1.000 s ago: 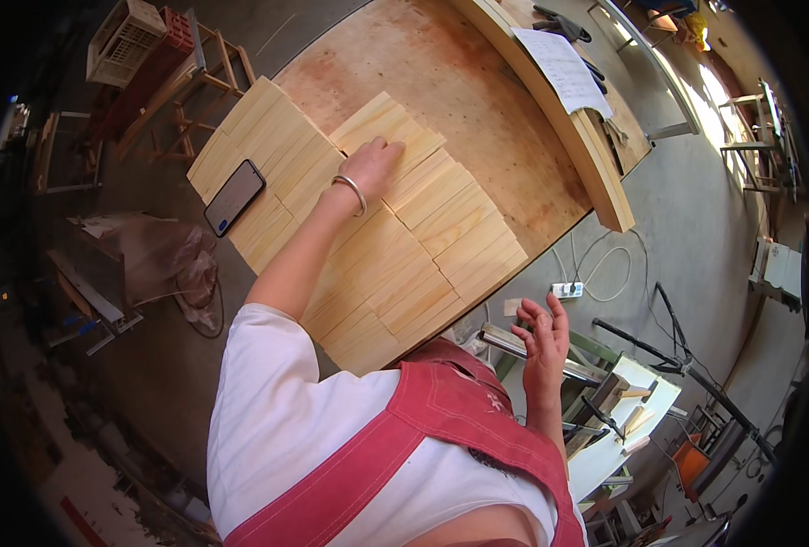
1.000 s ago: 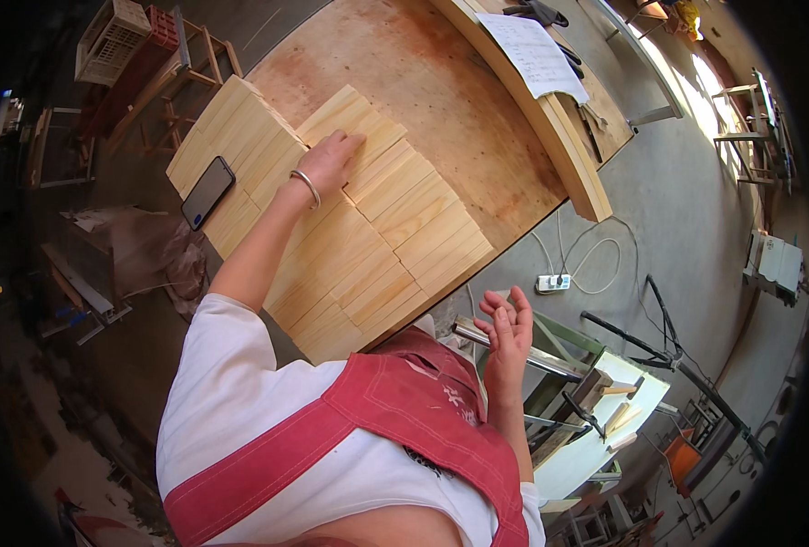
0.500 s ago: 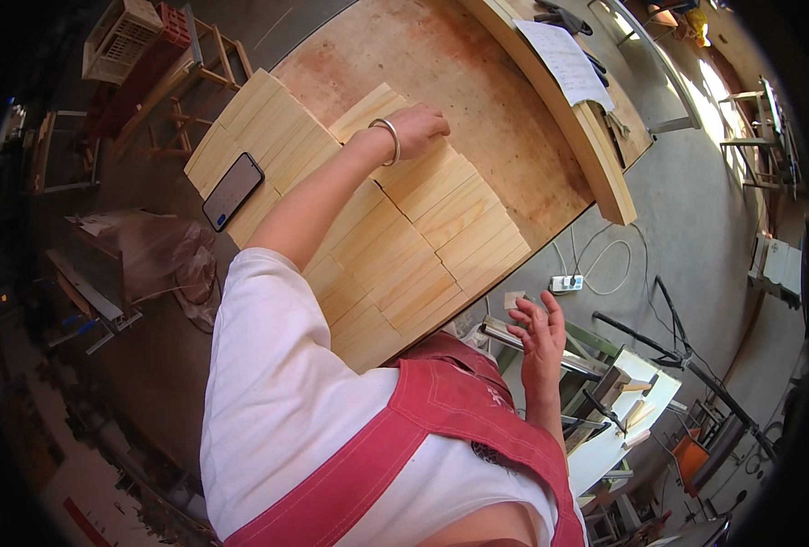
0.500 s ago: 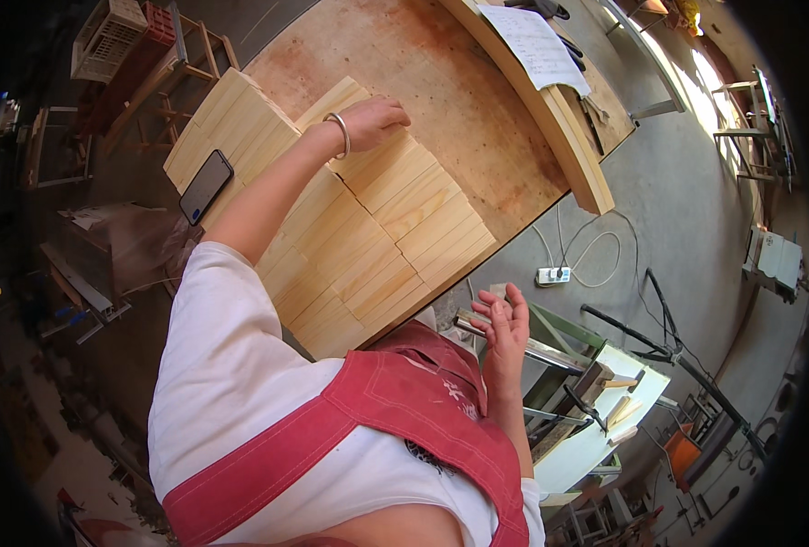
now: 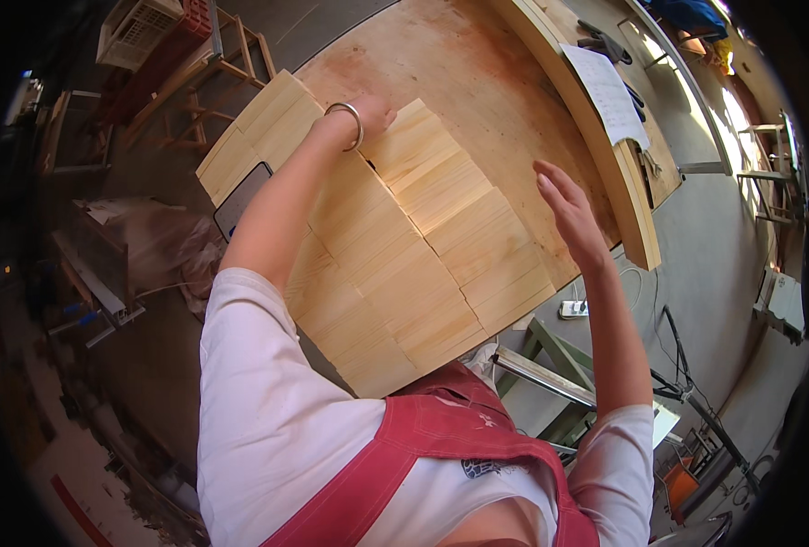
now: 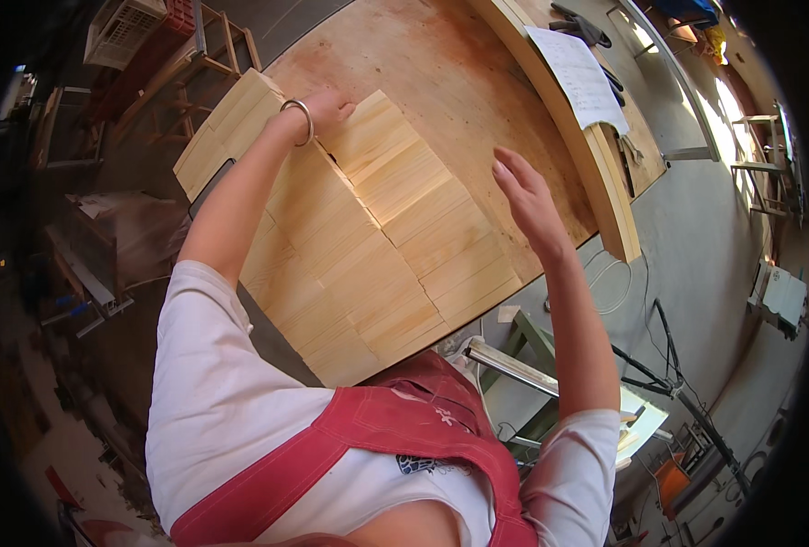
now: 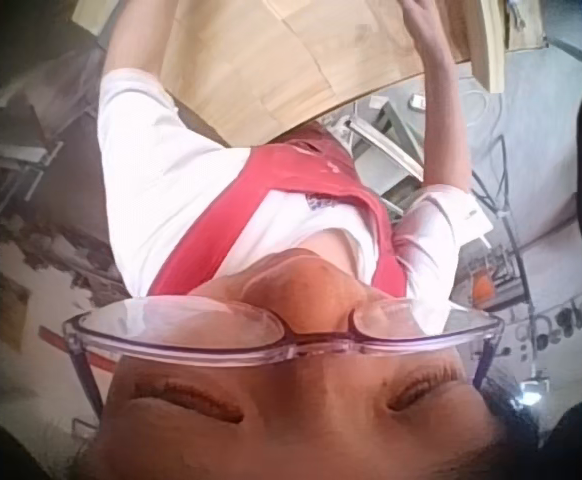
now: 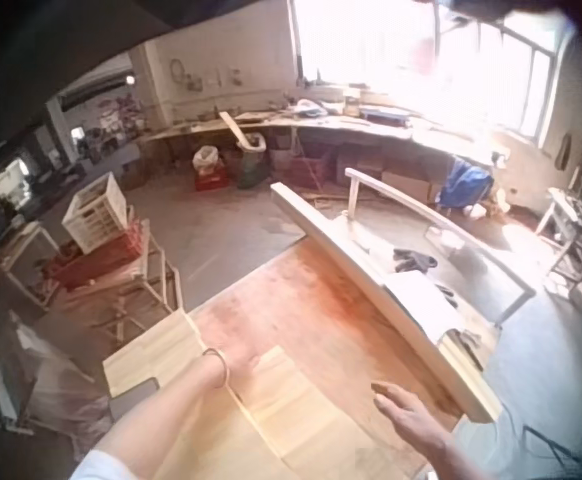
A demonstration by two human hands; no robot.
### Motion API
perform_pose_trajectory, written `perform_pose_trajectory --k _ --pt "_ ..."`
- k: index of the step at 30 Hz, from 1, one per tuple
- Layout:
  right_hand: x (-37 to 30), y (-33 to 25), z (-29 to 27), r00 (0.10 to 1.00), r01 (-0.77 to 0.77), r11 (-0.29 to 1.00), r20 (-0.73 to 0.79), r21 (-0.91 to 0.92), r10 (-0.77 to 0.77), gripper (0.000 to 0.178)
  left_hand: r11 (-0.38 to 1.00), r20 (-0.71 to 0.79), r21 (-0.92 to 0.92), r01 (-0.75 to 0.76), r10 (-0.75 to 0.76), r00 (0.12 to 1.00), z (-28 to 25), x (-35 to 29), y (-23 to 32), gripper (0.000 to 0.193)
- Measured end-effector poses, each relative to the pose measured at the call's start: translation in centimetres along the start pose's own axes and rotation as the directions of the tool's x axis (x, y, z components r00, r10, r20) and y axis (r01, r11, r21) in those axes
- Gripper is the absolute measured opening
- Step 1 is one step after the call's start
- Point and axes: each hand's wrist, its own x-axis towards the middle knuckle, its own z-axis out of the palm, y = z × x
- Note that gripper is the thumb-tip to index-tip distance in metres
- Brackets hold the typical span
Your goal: The person arranges small wooden blocks on a workbench, picking them up from a pile and placing them into a larger wooden frame. They repeatedly adjust the blocks to fit them tightly together within the frame, occasionally picking up and repositioning individual pieces to ensure alignment.
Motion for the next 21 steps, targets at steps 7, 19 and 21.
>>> perform_pose_trajectory --k 7,19,21 --pt "13.6 1.2 7.6 0.977 -0.098 0.981 0.203 0.168 0.063 0.079 0.999 0.094 0.013 0.036 -0.037 0.995 0.2 -1.1 0.9 0.042" --pt "14.7 -0.1 11.1 0.933 -0.029 0.996 0.361 0.080 -0.002 0.083 0.996 -0.007 -0.015 0.084 -0.084 0.996 1.6 -1.9 0.6 0.037" --pt "14.2 -1.1 10.2 0.947 -0.128 0.976 0.313 0.175 0.068 0.082 0.995 -0.032 -0.005 0.102 -0.102 0.994 1.7 -2.2 0.8 0.036"
